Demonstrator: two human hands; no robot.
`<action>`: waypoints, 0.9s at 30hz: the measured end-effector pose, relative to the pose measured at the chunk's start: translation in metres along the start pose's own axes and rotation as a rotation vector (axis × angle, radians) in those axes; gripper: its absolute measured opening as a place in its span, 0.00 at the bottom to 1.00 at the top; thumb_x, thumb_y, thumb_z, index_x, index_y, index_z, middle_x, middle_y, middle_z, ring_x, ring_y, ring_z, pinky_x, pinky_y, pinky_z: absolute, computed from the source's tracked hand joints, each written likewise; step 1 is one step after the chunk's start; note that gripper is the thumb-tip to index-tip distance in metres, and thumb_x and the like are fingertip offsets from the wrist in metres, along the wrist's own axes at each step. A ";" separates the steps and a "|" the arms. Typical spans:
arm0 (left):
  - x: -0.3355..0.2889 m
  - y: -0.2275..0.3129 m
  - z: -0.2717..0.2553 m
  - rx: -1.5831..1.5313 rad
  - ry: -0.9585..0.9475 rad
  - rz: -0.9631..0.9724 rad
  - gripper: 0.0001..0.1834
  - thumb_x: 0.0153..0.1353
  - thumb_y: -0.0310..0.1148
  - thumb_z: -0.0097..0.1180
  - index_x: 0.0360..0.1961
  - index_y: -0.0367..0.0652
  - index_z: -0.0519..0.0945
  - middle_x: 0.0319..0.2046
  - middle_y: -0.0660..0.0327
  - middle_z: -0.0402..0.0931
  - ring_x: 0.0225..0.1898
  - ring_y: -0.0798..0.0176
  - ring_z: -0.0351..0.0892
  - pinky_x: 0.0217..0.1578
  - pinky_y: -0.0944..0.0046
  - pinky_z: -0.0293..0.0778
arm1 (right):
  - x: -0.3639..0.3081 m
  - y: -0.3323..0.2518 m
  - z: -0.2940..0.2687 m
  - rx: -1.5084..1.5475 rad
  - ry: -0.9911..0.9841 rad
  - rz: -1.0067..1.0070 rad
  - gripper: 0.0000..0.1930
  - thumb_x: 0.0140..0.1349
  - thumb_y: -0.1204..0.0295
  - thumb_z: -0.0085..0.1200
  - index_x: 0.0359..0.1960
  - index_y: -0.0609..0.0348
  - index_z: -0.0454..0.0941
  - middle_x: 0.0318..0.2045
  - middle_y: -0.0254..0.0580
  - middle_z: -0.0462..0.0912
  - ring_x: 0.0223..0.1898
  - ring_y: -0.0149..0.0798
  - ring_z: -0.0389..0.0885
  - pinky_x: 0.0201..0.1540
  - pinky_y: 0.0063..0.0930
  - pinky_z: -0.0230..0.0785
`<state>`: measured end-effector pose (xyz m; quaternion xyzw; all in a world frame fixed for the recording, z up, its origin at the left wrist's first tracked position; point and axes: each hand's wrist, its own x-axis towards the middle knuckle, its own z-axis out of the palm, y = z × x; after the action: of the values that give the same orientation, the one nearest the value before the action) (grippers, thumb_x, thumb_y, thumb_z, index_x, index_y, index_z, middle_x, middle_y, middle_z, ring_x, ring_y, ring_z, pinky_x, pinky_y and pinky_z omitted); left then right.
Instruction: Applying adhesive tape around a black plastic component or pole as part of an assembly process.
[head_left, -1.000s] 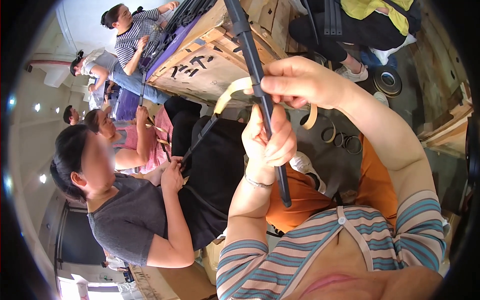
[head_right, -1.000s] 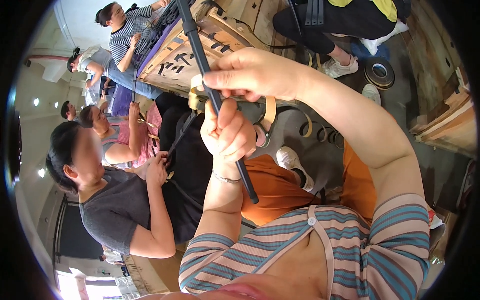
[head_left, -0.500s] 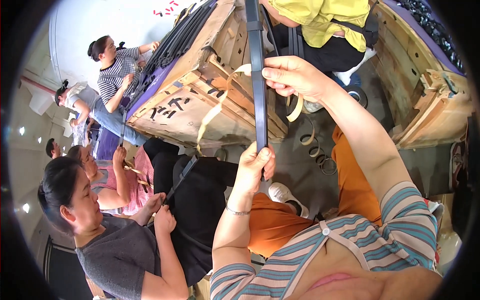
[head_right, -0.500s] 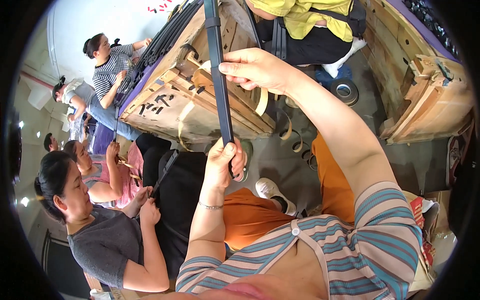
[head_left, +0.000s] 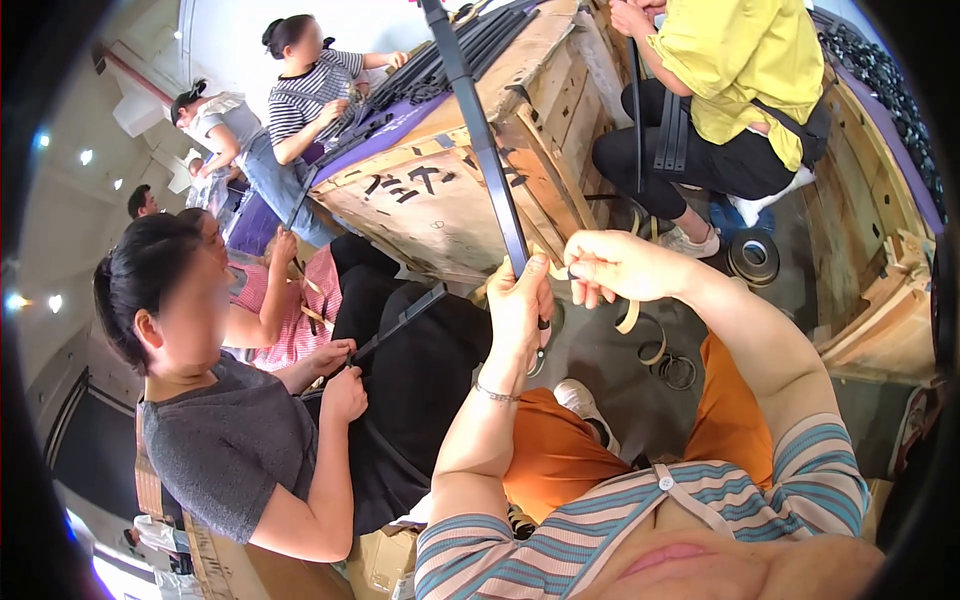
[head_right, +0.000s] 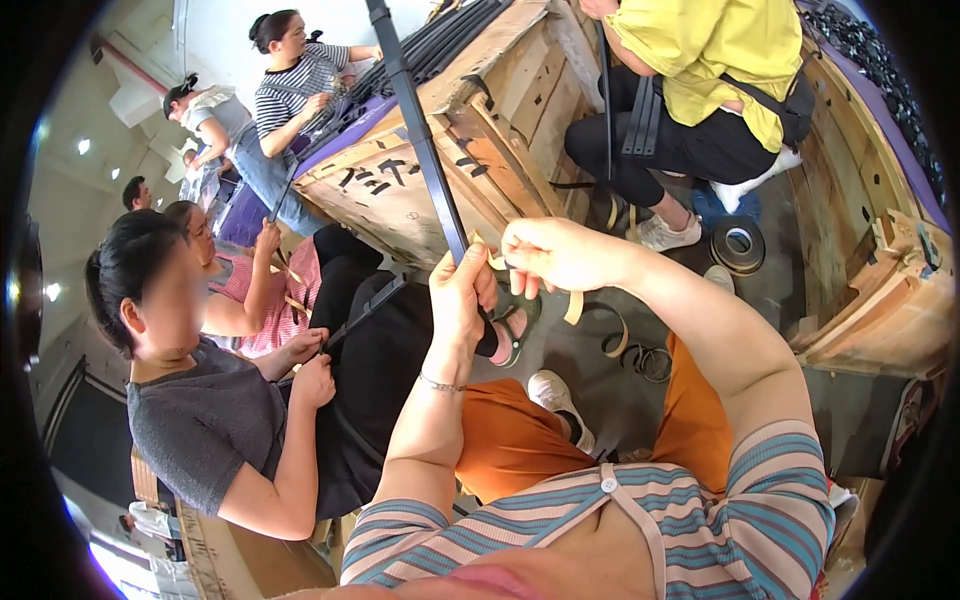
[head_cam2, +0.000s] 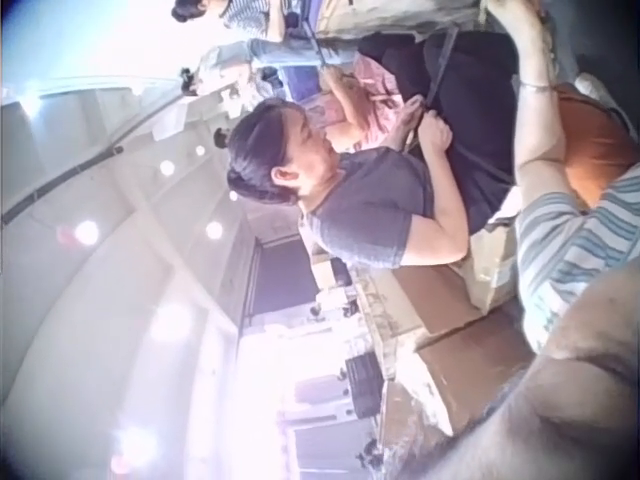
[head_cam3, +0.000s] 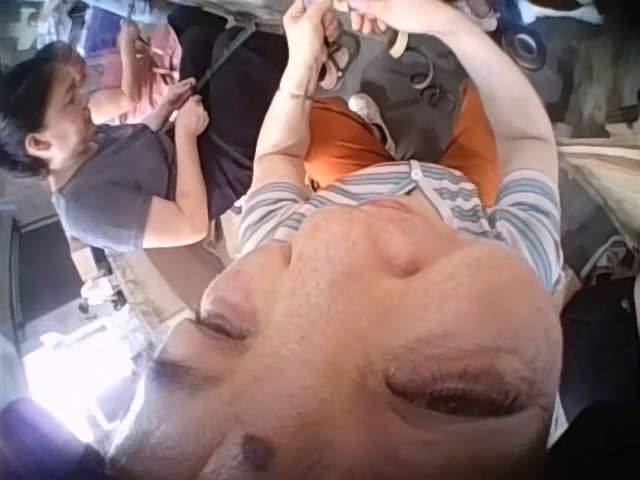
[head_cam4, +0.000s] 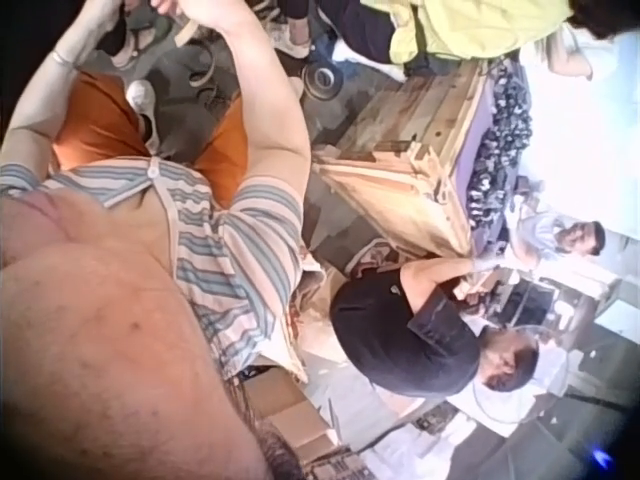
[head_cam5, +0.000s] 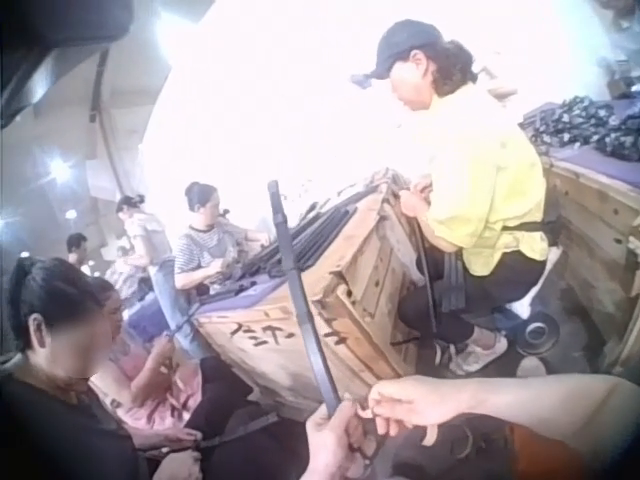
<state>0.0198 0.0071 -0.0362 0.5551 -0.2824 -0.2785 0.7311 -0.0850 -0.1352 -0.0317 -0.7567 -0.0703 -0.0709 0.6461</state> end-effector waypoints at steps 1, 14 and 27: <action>0.001 -0.001 -0.002 -0.009 0.029 0.002 0.08 0.61 0.33 0.51 0.28 0.41 0.73 0.09 0.72 0.58 0.09 0.77 0.51 0.10 0.75 0.49 | -0.001 -0.001 0.000 -0.004 -0.005 -0.008 0.07 0.66 0.70 0.38 0.36 0.61 0.64 0.26 0.39 0.78 0.25 0.29 0.77 0.24 0.18 0.65; -0.007 -0.001 0.011 -0.006 0.064 0.006 0.07 0.60 0.30 0.51 0.26 0.41 0.73 0.11 0.69 0.64 0.09 0.78 0.56 0.09 0.77 0.51 | 0.000 -0.007 0.011 -0.006 0.066 -0.269 0.06 0.60 0.75 0.49 0.30 0.68 0.73 0.41 0.39 0.70 0.27 0.26 0.75 0.27 0.18 0.69; -0.008 0.004 0.003 -0.184 -0.182 -0.118 0.22 0.66 0.43 0.29 0.32 0.34 0.69 0.12 0.64 0.61 0.11 0.71 0.56 0.13 0.72 0.55 | 0.016 -0.004 -0.013 -0.168 0.324 -0.334 0.11 0.63 0.68 0.47 0.32 0.65 0.72 0.21 0.32 0.71 0.26 0.23 0.65 0.30 0.19 0.61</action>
<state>0.0126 0.0121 -0.0327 0.4739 -0.2877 -0.3949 0.7325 -0.0701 -0.1474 -0.0223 -0.7645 -0.0835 -0.3026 0.5629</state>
